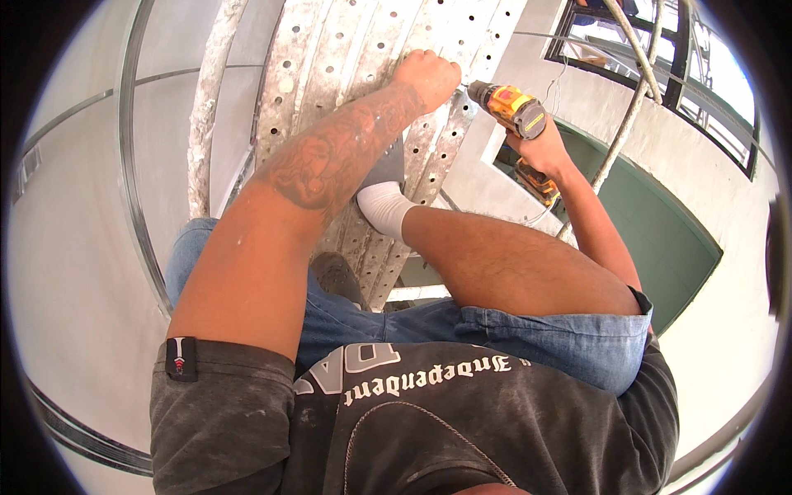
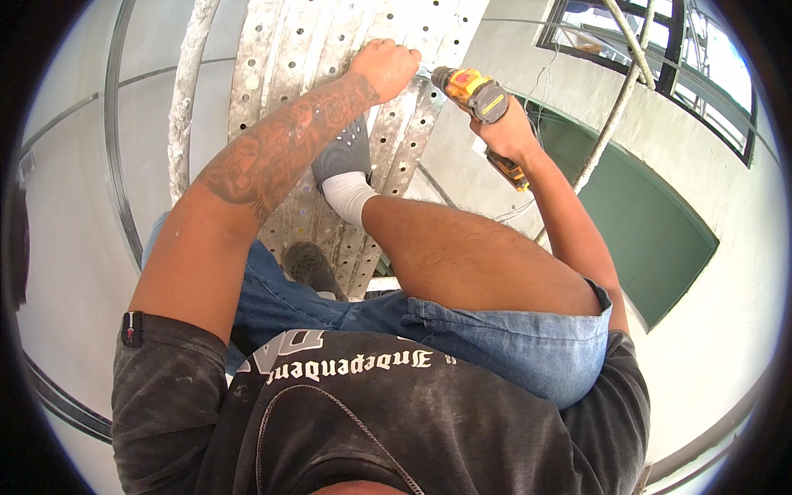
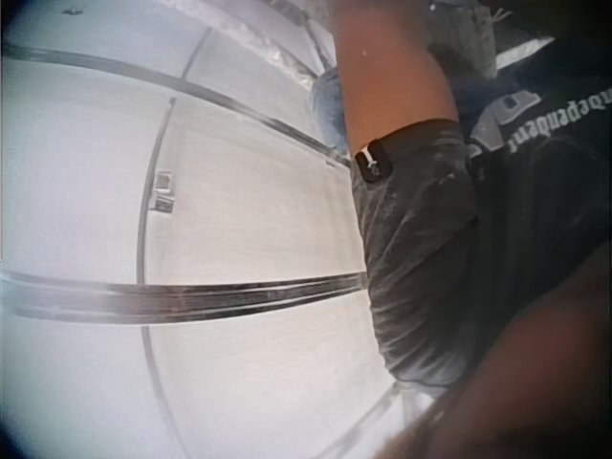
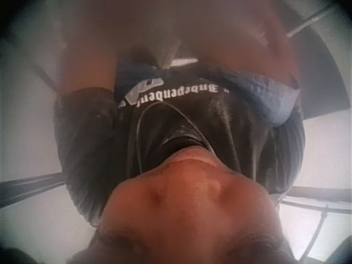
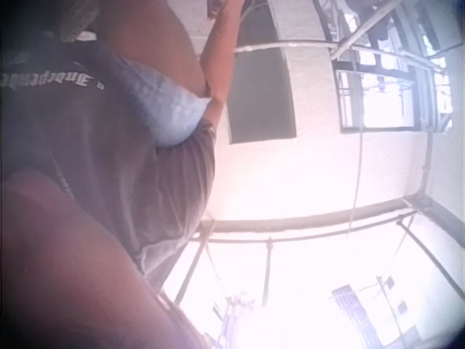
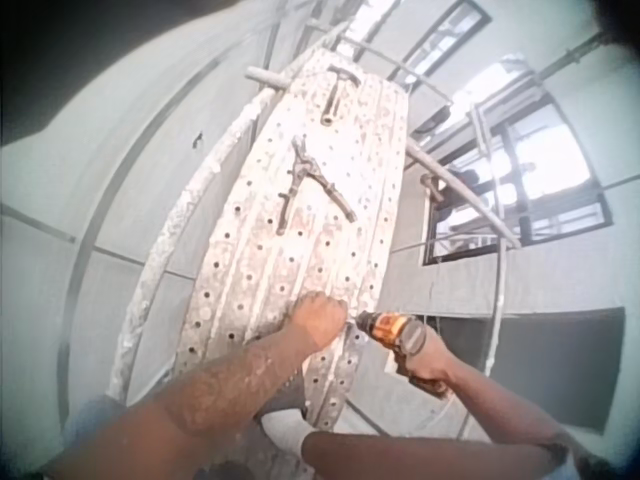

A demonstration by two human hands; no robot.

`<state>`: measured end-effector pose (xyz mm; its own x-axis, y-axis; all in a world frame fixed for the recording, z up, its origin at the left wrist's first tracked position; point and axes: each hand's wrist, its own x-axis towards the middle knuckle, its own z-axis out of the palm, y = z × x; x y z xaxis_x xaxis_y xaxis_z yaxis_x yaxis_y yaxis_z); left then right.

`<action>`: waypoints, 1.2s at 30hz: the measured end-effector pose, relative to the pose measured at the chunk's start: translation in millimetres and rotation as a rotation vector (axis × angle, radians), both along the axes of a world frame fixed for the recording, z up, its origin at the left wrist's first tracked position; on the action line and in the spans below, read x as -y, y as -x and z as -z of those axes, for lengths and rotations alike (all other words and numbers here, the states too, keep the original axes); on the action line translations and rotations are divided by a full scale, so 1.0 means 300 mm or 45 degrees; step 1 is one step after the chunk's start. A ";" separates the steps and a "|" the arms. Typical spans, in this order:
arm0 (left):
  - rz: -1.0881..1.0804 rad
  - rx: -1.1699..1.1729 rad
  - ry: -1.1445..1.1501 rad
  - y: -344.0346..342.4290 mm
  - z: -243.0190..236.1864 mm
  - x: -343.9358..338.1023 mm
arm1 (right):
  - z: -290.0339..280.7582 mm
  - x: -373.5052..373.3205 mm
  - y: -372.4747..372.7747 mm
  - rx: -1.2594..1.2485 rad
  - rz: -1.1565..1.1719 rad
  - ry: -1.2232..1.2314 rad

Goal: The person secures metal conduit to a ceiling structure using pliers and a cordless drill. They repeatedly clamp conduit sections to brackets and then drive screws into the perforated metal framework to fasten the assembly.

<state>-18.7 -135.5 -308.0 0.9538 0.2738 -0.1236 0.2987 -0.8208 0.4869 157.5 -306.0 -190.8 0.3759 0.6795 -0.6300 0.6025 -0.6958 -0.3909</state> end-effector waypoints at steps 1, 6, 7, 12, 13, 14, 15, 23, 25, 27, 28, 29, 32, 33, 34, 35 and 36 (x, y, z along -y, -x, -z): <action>0.008 -0.006 -0.001 -0.003 0.001 -0.001 | 0.005 0.009 -0.004 0.022 -0.027 -0.009; 0.005 -0.032 0.011 -0.002 -0.004 -0.004 | -0.023 -0.023 0.013 -0.020 0.016 0.047; 0.008 -0.029 0.017 -0.004 -0.006 -0.003 | -0.027 -0.024 0.011 0.006 -0.035 0.032; 0.009 -0.038 0.032 -0.004 -0.003 -0.007 | -0.046 -0.047 0.027 -0.021 0.026 0.058; 0.006 -0.038 0.031 -0.002 -0.003 -0.007 | -0.047 -0.047 0.027 -0.021 0.010 0.060; 0.002 -0.036 0.030 -0.001 -0.002 -0.006 | -0.046 -0.045 0.026 -0.022 0.007 0.041; -0.001 -0.034 0.029 -0.001 -0.002 -0.005 | -0.043 -0.040 0.025 -0.024 0.004 0.022; 0.017 -0.027 -0.020 0.001 0.003 -0.001 | -0.036 -0.038 0.010 -0.023 -0.040 0.000; 0.005 -0.017 -0.032 0.003 0.012 0.000 | -0.038 -0.042 0.014 -0.024 -0.038 0.000; 0.004 -0.011 -0.031 -0.002 0.006 0.000 | -0.030 -0.033 0.002 -0.029 -0.033 0.014; 0.007 -0.015 -0.018 -0.004 0.003 0.000 | -0.026 -0.029 -0.006 -0.032 -0.031 0.021; 0.009 -0.022 -0.007 -0.003 0.002 -0.003 | -0.021 -0.026 -0.011 -0.035 -0.032 0.013; 0.021 -0.031 -0.004 -0.002 -0.002 -0.004 | -0.014 -0.018 -0.018 -0.040 -0.035 0.000; 0.023 -0.033 -0.008 -0.002 -0.003 -0.004 | -0.013 -0.018 -0.016 -0.039 -0.034 0.003; 0.016 -0.025 -0.003 -0.002 -0.003 -0.003 | -0.012 -0.019 -0.015 -0.039 -0.033 0.006; 0.008 -0.019 0.002 0.000 -0.001 -0.002 | -0.014 -0.020 -0.011 -0.036 -0.033 -0.026; 0.000 -0.012 0.007 0.002 0.000 -0.002 | -0.018 -0.021 -0.007 -0.033 -0.033 -0.059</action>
<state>-19.4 -134.9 -308.2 0.9526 0.2730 -0.1343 0.3033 -0.8183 0.4883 159.5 -299.8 -185.3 0.3421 0.7173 -0.6070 0.6094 -0.6610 -0.4378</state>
